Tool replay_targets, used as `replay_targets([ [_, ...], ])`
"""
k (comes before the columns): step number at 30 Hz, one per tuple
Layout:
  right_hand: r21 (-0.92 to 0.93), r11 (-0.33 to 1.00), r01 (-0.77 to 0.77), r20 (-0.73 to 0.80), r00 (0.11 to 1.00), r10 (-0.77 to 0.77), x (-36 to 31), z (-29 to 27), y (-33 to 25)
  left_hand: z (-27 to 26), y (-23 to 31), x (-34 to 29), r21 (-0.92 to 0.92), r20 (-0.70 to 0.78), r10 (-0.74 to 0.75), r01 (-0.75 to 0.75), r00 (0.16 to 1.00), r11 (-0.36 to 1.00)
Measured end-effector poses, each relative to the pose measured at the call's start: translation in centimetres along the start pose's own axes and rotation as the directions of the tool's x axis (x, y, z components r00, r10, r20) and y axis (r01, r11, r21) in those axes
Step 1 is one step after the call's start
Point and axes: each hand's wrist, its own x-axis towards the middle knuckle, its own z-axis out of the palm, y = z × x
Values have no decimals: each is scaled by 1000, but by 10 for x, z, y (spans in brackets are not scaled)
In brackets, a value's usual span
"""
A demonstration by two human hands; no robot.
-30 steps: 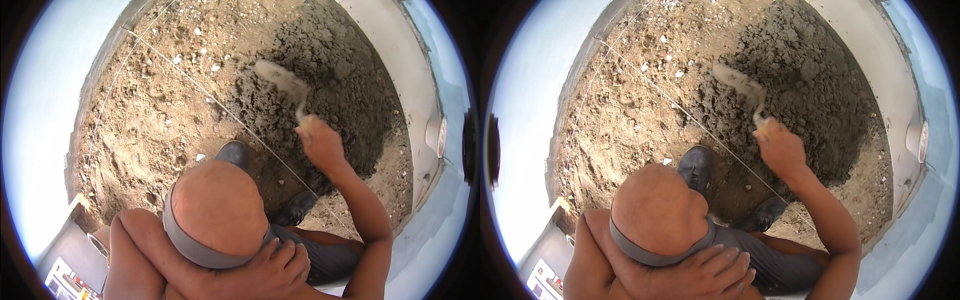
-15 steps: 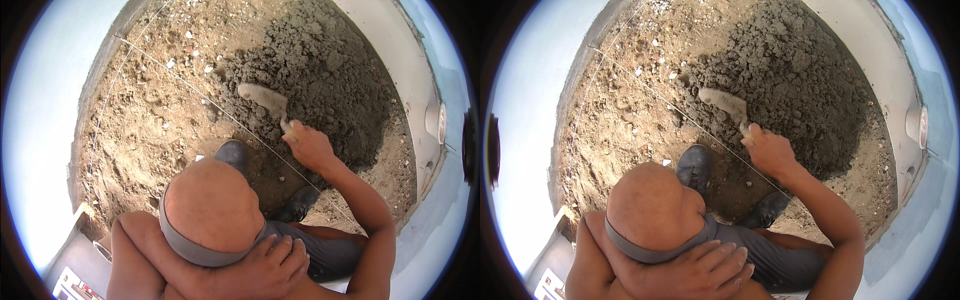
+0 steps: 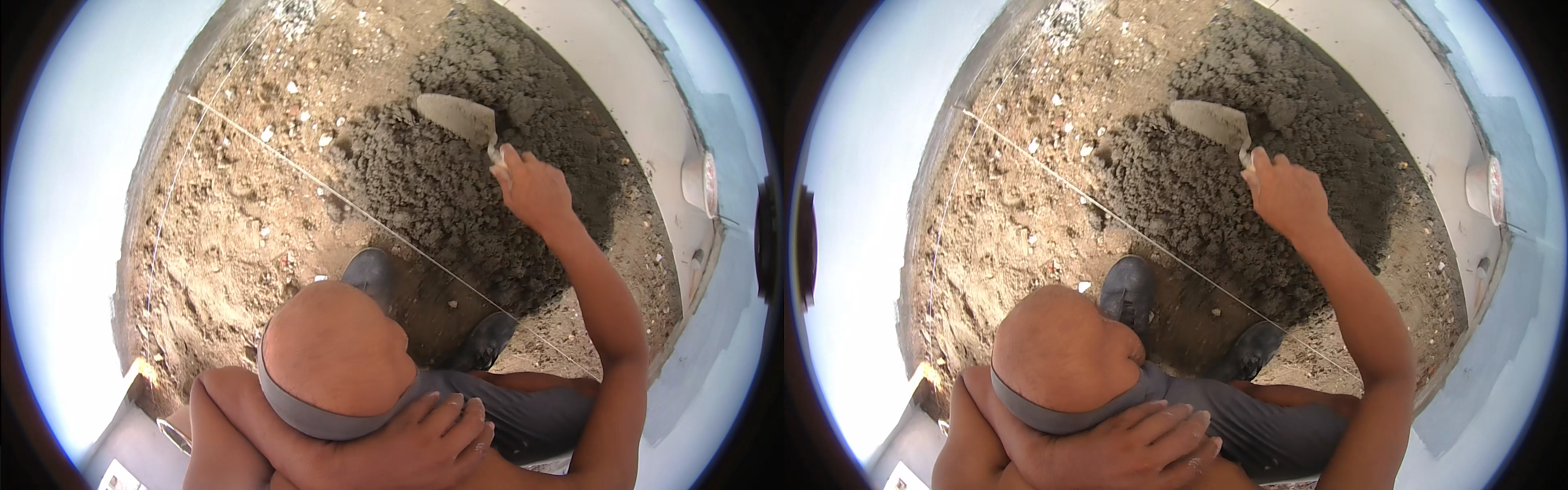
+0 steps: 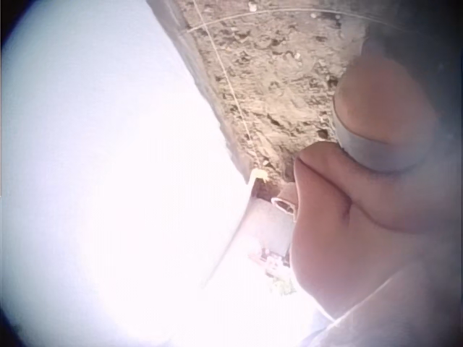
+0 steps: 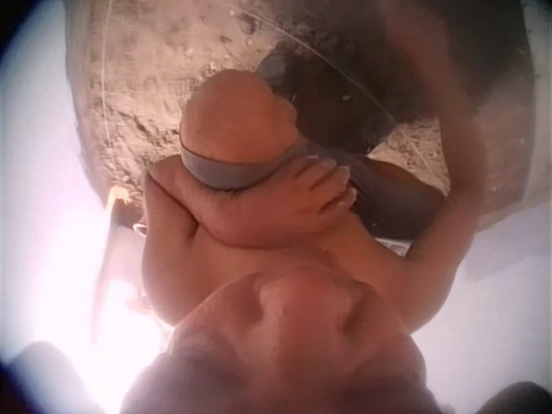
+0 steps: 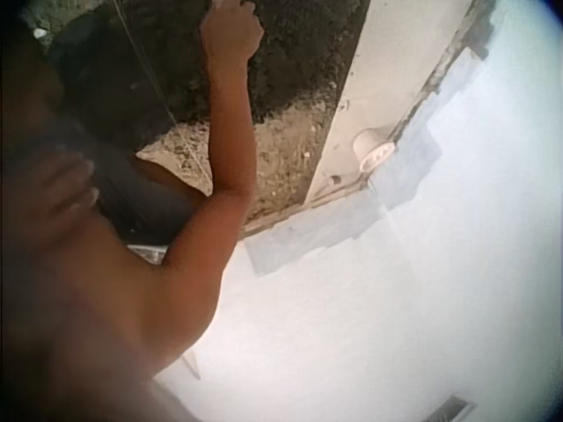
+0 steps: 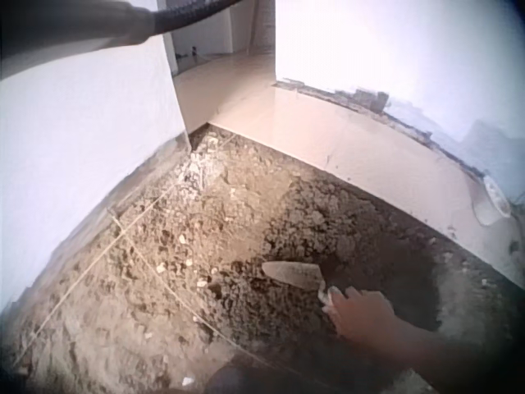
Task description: The person scoops cement from a bucket and spreads it evenly across the back of a large ceramic tile using a notched trowel. After coating the tile, the person moves to the floor and spreads a layer of cement on the ground to prepare for tile installation.
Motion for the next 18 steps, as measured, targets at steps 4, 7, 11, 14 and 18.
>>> replay_targets([
  [4,48,994,94,1,996,-94,-10,2,18,1,-1,0,-16,38,37,-36,999,999],
  [7,29,981,193,152,969,-195,-33,1,3,7,-1,0,-45,68,40,-37,997,998],
  [11,-62,986,-155,140,977,163,-10,-7,34,10,-3,2,-165,78,60,-46,995,985],
  [14,78,974,-215,-66,973,220,-3,-9,83,8,-5,1,-171,68,86,-73,994,983],
  [18,390,838,-383,-60,897,438,-13,12,94,8,-7,3,-285,87,27,-1,996,959],
])
